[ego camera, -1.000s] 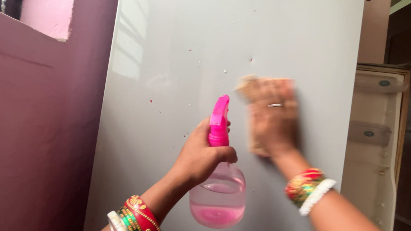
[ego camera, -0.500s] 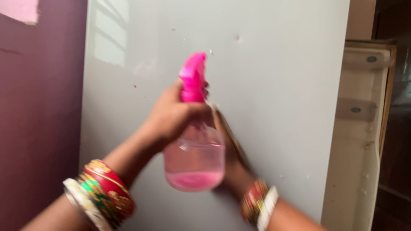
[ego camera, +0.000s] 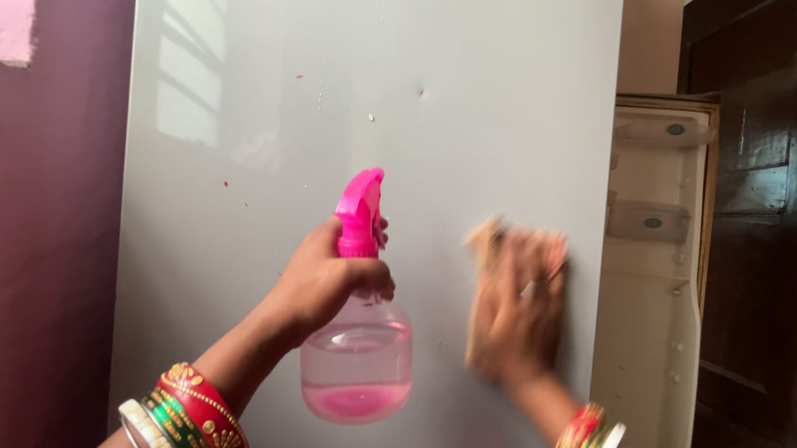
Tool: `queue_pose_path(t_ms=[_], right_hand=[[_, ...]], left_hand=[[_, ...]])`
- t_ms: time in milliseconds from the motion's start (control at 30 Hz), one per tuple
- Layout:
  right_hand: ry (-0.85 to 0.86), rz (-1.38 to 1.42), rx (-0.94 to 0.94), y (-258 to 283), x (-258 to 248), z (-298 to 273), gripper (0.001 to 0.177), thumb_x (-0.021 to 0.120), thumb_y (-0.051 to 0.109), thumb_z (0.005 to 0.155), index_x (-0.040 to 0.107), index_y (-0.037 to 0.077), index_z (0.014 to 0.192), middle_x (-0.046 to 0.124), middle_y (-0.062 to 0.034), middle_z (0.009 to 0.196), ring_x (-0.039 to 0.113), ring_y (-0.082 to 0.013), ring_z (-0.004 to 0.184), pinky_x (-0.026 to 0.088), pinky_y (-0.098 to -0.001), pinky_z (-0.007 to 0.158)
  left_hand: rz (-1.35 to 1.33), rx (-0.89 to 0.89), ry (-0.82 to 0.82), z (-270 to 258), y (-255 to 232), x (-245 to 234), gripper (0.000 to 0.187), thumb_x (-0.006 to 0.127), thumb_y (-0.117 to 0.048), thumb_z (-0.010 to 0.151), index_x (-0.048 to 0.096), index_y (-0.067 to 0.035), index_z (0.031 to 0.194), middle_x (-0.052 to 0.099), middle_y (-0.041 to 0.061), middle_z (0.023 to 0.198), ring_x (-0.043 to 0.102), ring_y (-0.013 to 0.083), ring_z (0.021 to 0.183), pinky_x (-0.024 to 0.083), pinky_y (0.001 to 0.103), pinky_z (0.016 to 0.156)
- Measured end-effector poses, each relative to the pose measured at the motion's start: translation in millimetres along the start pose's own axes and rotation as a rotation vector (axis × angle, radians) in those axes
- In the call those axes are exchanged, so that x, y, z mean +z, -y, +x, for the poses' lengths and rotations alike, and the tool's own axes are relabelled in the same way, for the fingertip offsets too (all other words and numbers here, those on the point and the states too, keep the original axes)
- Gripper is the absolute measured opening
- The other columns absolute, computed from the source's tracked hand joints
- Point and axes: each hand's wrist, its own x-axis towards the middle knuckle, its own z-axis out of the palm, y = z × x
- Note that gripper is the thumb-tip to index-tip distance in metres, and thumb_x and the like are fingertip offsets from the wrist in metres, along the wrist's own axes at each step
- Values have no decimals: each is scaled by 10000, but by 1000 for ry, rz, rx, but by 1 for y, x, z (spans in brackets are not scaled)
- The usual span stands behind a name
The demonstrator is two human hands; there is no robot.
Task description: The person sprays a pink liquid from a spray bottle onto a light-colored wall and wipes the surface with a cloth. They repeatedly spray and wipe the same area, using both hands to rub the wall.
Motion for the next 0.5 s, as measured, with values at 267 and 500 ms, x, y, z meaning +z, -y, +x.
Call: queue_pose_path(t_ms=[267, 500], right_hand=[[250, 366, -423, 85, 8, 36, 632, 605, 222, 909, 454, -105, 1428, 407, -311, 1538, 318, -467, 1488, 236, -551, 1239], [-13, 70, -227, -10, 38, 112, 579, 646, 257, 987, 504, 68, 1516, 556, -139, 1507, 452, -366, 1431, 312, -543, 1182]], left_hand=[[109, 26, -72, -1, -19, -1, 619, 732, -85, 588, 627, 12, 1190, 692, 112, 955, 694, 198, 836, 571, 340, 778], [103, 48, -76, 1, -11, 22, 671, 752, -103, 571, 606, -9, 1219, 675, 92, 1045, 687, 217, 899, 566, 354, 807]])
